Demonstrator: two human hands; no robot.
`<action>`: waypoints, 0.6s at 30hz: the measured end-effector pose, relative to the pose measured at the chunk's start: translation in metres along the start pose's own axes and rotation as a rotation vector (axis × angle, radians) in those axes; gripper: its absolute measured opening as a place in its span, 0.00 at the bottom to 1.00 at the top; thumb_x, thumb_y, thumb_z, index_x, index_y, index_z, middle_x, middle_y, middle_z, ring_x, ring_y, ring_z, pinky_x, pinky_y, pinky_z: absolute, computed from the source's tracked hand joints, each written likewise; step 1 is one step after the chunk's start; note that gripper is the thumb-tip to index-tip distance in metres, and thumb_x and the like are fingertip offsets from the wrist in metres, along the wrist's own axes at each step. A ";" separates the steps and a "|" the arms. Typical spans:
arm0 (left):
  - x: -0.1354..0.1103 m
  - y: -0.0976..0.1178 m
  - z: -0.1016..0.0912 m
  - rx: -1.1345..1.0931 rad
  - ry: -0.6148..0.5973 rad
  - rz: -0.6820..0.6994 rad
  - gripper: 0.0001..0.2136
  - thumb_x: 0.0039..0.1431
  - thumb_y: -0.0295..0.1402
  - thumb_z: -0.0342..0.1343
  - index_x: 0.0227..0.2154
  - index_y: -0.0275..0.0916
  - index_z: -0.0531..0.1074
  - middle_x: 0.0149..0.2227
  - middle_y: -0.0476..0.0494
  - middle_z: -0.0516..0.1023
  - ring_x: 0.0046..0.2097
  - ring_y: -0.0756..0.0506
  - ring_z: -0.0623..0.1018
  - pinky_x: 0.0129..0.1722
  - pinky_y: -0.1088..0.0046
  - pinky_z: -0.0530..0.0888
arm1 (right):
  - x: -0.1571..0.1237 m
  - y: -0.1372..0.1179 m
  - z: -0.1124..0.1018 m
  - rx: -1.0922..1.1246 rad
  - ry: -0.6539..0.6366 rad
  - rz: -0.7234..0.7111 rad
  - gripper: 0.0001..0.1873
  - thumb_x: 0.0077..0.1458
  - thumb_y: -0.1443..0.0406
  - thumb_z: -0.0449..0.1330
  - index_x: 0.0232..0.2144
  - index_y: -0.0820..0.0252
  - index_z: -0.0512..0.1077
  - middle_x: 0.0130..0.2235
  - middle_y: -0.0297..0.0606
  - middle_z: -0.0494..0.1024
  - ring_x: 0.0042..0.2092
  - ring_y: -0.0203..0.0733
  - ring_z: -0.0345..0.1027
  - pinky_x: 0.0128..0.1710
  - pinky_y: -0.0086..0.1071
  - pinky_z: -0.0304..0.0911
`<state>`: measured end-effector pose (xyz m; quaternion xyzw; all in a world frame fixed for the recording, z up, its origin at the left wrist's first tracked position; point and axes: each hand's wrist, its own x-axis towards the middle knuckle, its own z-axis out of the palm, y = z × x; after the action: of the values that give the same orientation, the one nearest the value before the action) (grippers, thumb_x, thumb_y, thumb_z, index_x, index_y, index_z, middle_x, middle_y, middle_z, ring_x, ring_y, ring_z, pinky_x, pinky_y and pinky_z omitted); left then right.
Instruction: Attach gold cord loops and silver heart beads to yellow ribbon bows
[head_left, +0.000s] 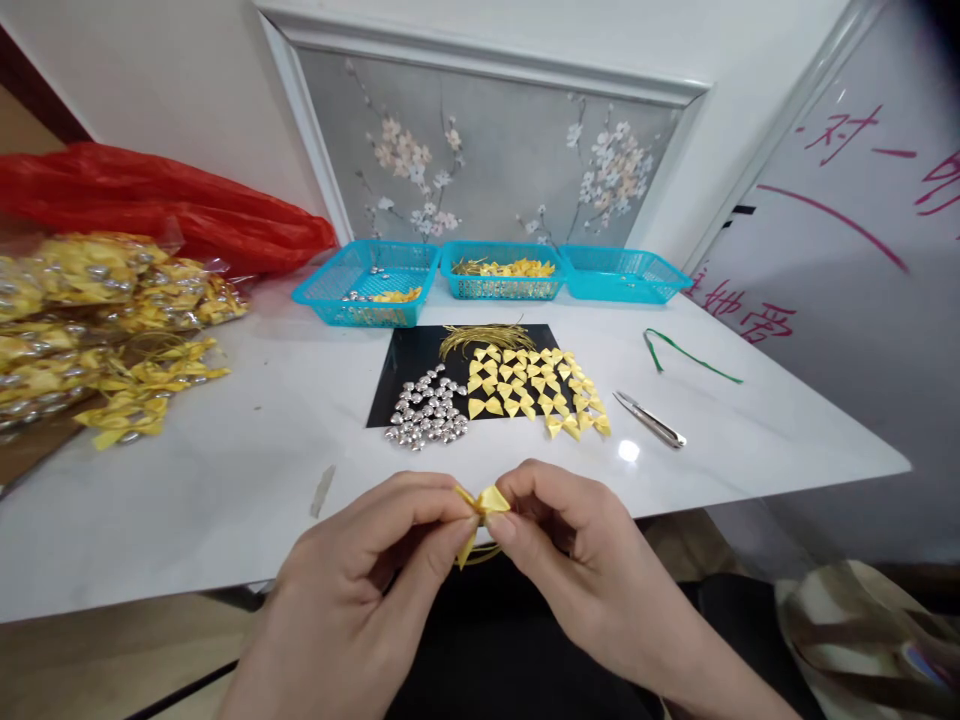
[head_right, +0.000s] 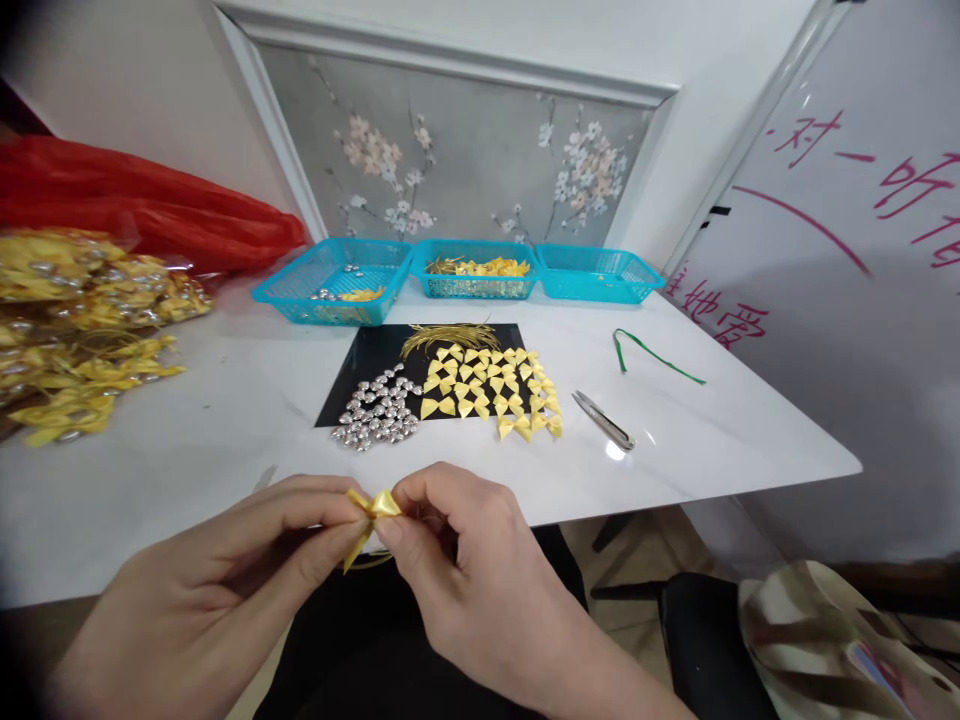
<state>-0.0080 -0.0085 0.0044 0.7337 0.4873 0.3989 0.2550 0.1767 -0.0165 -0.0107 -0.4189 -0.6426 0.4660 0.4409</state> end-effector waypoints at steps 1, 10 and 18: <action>0.000 0.000 0.000 -0.006 -0.007 -0.004 0.07 0.61 0.35 0.58 0.28 0.50 0.78 0.32 0.55 0.83 0.34 0.47 0.82 0.31 0.79 0.78 | 0.000 0.000 -0.001 0.024 -0.014 0.030 0.07 0.66 0.62 0.58 0.35 0.58 0.69 0.27 0.26 0.65 0.27 0.32 0.56 0.26 0.27 0.53; -0.004 -0.007 0.000 -0.056 -0.008 -0.053 0.05 0.60 0.38 0.59 0.29 0.51 0.78 0.33 0.55 0.84 0.34 0.47 0.82 0.28 0.80 0.77 | 0.004 -0.001 -0.003 -0.011 0.049 -0.018 0.09 0.65 0.64 0.57 0.32 0.59 0.72 0.27 0.29 0.69 0.28 0.32 0.58 0.26 0.26 0.55; -0.006 -0.010 -0.003 -0.076 -0.016 -0.017 0.05 0.59 0.36 0.61 0.29 0.52 0.78 0.34 0.55 0.84 0.36 0.48 0.83 0.29 0.82 0.79 | 0.002 0.005 0.009 0.237 0.056 0.010 0.11 0.67 0.61 0.57 0.32 0.59 0.70 0.23 0.25 0.60 0.24 0.30 0.50 0.22 0.25 0.49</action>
<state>-0.0163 -0.0098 -0.0036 0.7226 0.4757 0.4090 0.2901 0.1679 -0.0156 -0.0173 -0.3799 -0.5683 0.5289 0.5030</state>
